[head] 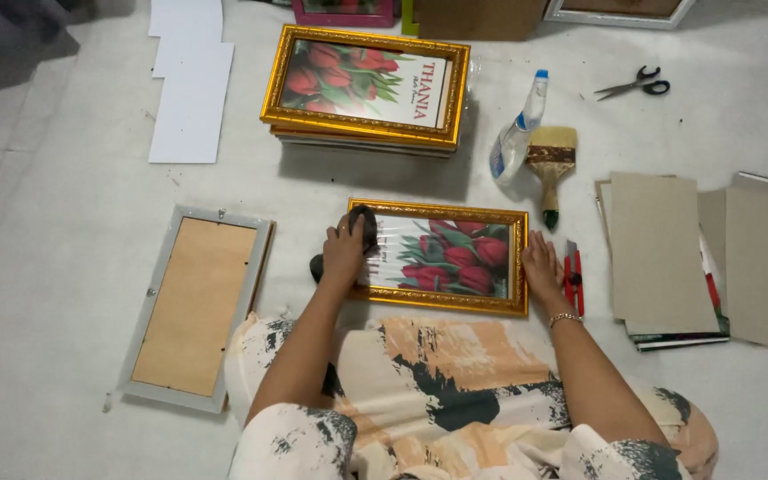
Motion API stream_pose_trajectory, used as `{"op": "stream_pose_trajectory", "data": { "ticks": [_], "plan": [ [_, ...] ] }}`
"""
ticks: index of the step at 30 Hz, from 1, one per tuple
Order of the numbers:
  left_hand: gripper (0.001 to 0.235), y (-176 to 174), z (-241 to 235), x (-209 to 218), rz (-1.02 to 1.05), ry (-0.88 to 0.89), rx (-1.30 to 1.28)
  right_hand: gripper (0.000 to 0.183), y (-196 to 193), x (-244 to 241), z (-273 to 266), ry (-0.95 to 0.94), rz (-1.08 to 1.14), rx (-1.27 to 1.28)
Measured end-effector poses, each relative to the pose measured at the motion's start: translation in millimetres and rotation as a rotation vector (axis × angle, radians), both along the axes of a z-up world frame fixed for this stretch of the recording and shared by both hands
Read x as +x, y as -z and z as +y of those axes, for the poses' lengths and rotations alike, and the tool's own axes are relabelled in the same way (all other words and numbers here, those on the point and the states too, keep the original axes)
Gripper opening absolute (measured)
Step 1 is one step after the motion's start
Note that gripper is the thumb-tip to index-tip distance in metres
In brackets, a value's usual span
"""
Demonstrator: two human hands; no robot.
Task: Cleaning the glass and applying a finish to a picture frame
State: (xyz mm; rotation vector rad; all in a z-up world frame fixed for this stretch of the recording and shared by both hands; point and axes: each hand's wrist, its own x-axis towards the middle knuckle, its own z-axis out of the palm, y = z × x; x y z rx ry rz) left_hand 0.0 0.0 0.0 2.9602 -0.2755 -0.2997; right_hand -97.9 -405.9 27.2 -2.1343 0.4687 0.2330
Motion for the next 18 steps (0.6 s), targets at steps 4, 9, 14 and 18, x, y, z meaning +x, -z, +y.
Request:
{"op": "stream_pose_trajectory", "data": {
  "ticks": [4, 9, 14, 18],
  "plan": [
    [0.071, -27.9, 10.7, -66.7, 0.039, 0.076, 0.044, 0.077, 28.3, 4.6, -11.9, -0.034, -0.001, -0.043],
    [0.069, -52.2, 5.4, -112.8, 0.163, 0.184, 0.191, 0.074, 42.0, 7.0, -17.6, -0.038, 0.057, -0.137],
    [0.062, -38.8, -9.8, -63.5, -0.027, 0.232, 0.124, 0.065, 38.4, 9.4, -16.1, -0.019, 0.078, -0.125],
    [0.067, -13.8, -28.2, -2.2, -0.204, 0.182, 0.035, 0.067, 42.4, 9.8, -17.2, -0.024, 0.107, -0.147]
  ]
}}
